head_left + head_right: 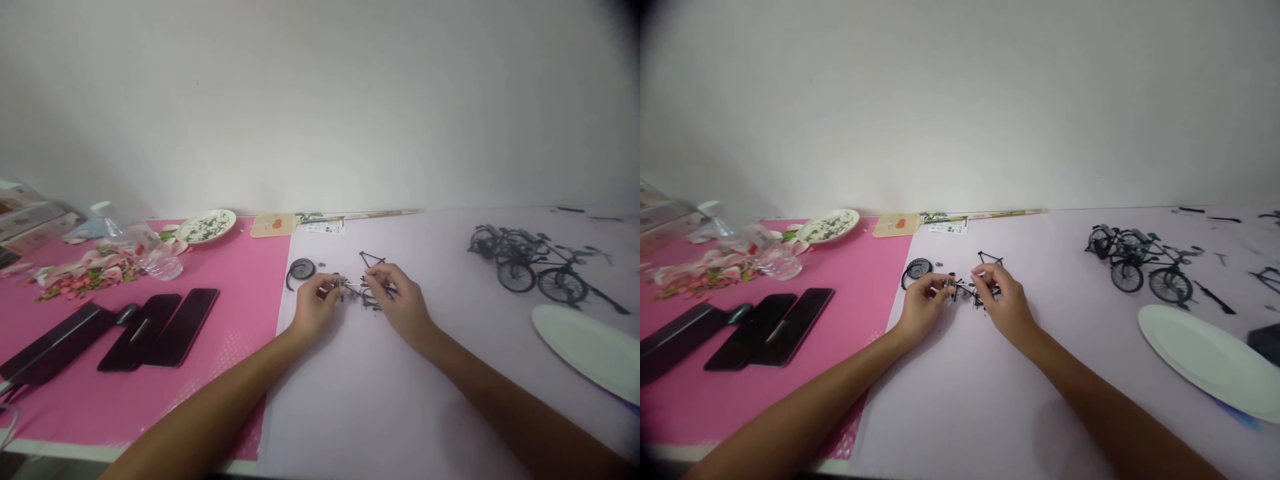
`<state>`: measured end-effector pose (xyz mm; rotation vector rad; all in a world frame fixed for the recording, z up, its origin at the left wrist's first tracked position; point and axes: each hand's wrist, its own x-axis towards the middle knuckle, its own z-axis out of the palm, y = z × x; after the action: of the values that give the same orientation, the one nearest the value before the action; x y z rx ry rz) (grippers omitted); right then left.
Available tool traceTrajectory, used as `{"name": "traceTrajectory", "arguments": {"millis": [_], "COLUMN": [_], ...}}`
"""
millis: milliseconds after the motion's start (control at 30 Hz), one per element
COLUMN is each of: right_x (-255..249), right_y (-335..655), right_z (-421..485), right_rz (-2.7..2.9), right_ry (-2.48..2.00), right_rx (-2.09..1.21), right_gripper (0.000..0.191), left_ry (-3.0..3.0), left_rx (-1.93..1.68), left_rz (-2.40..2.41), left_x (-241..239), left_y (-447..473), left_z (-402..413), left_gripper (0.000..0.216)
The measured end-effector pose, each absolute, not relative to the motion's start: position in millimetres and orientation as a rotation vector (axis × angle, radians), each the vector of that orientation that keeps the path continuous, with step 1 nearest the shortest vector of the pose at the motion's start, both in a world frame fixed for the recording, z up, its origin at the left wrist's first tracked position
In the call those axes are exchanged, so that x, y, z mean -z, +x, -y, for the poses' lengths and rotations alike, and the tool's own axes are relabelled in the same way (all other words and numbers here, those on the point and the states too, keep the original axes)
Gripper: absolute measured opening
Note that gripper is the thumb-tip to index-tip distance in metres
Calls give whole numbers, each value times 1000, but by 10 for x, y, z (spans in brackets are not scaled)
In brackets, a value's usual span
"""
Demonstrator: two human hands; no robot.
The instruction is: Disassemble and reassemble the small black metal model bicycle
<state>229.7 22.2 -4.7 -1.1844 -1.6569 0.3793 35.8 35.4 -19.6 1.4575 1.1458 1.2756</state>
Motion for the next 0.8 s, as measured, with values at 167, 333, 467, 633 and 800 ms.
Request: {"name": "traceTrajectory", "arguments": {"millis": [167, 333, 467, 633, 800], "right_x": [33, 65, 99, 41, -16], "right_y": [2304, 2301, 2314, 2321, 2303], "right_z": [-200, -192, -202, -201, -182], "right_rz": [1664, 1764, 1831, 1893, 1911], "right_ry": [-1229, -1234, -1225, -1244, -1287], "right_rx": [-496, -652, -699, -714, -723], "right_gripper": [20, 24, 20, 7, 8], "left_ry": [1449, 1498, 1498, 1554, 1565], "left_rx": [-1252, -1230, -1254, -1277, -1284], "left_rz": [-1115, -1096, -1130, -1152, -1156], "left_x": [190, 169, 178, 185, 184], "left_y": [367, 365, 361, 361, 355], "left_z": [-343, -326, -332, -329, -320], "left_gripper": [18, 15, 15, 15, 15]}}
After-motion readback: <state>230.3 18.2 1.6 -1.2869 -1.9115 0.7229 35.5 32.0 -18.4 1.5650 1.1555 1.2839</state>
